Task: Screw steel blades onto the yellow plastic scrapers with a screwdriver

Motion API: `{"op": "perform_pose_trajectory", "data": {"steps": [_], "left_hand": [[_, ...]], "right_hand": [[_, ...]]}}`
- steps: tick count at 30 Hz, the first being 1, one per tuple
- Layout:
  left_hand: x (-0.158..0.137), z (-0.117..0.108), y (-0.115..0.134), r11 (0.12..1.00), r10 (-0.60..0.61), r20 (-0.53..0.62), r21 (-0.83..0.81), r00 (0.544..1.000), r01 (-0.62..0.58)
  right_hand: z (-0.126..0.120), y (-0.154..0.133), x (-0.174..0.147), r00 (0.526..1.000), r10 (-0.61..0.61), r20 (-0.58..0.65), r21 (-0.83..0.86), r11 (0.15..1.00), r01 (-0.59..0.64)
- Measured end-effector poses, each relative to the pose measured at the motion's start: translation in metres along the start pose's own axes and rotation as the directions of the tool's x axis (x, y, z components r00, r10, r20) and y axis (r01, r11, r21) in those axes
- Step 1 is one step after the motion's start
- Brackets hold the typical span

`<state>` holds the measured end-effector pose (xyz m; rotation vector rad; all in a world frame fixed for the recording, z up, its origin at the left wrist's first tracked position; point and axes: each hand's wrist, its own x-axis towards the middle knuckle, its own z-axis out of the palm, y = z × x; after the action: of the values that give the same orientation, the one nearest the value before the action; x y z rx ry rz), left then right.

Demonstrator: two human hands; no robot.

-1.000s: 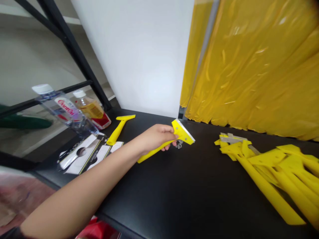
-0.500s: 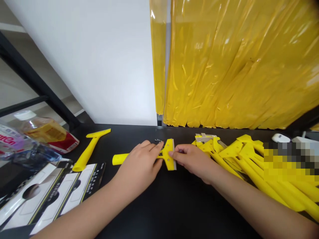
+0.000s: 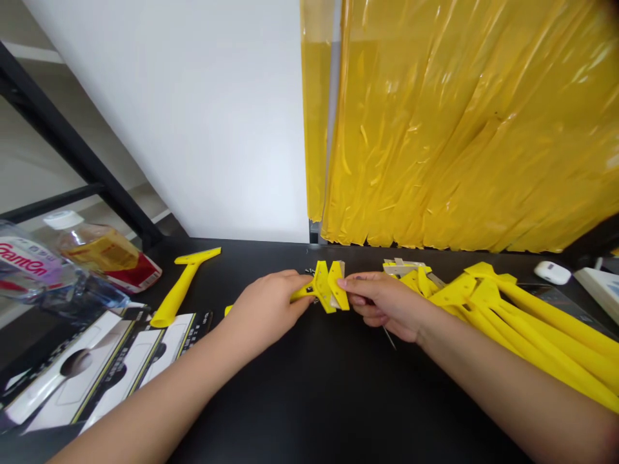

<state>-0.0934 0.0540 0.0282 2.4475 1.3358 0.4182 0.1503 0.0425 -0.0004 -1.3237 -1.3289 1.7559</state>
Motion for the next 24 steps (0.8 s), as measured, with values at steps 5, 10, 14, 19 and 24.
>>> {"op": "perform_pose_trajectory", "data": {"steps": [5, 10, 14, 19, 24], "left_hand": [[0.003, -0.007, -0.006, 1.000, -0.015, 0.011, -0.013, 1.000, 0.015], [0.005, -0.010, -0.015, 0.998, -0.065, 0.003, 0.015, 0.998, 0.064], [0.005, -0.005, -0.022, 0.997, -0.078, -0.013, 0.023, 0.997, 0.079], [0.004, 0.001, -0.024, 0.997, -0.065, -0.011, 0.048, 0.998, 0.066], [0.006, 0.003, -0.024, 0.998, -0.042, 0.002, 0.048, 0.999, 0.042]], "right_hand": [[-0.009, -0.005, 0.006, 0.991, -0.022, -0.130, -0.313, 0.949, -0.020], [-0.034, -0.016, -0.014, 0.973, -0.088, -0.213, -0.670, 0.738, -0.080], [-0.065, -0.022, -0.044, 0.946, -0.166, -0.277, -0.805, 0.578, -0.134], [-0.067, -0.012, -0.044, 0.901, -0.265, -0.342, -0.850, 0.495, -0.177], [-0.042, -0.010, -0.032, 0.845, -0.353, -0.402, -0.867, 0.444, -0.227]]}}
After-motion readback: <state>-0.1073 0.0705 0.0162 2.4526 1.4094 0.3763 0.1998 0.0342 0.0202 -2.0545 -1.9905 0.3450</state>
